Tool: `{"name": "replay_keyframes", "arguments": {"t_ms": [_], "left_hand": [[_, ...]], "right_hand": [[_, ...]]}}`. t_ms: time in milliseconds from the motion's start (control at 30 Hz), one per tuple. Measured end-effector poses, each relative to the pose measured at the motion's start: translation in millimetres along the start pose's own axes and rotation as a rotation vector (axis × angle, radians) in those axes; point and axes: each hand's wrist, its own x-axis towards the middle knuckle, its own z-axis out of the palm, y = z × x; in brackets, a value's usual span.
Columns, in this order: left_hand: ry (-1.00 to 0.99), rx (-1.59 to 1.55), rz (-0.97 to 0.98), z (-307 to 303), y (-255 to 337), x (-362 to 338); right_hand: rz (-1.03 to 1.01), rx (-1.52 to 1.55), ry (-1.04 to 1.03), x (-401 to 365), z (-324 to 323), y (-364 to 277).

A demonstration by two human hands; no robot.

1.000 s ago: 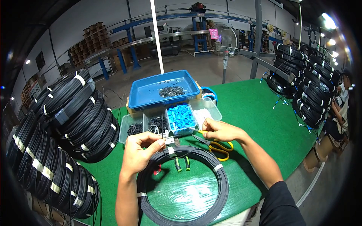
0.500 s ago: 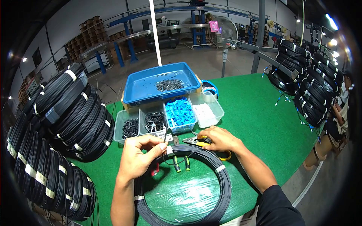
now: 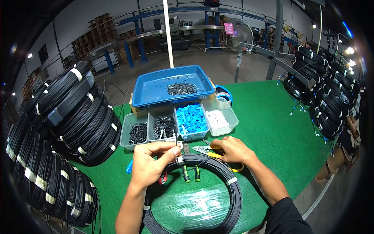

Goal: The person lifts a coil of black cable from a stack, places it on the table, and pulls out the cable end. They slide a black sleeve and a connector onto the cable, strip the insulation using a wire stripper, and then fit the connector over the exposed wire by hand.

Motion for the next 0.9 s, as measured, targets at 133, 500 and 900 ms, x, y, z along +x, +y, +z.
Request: {"name": "replay_keyframes", "arguments": {"t_ms": [133,500,900], "left_hand": [[0.020,0.027,0.050,2.9,-0.9,0.1],[-0.037,0.150,-0.043,10.0,-18.1,9.6],[-0.029,0.181,-0.093,9.1,0.5,2.8]], "right_hand": [[-0.021,0.151,-0.074,1.1,-9.8,4.9],[-0.159,0.275,0.039,14.7,-65.9,-24.9],[-0.243,0.869,0.051,21.2,-58.7,-70.2]]}}
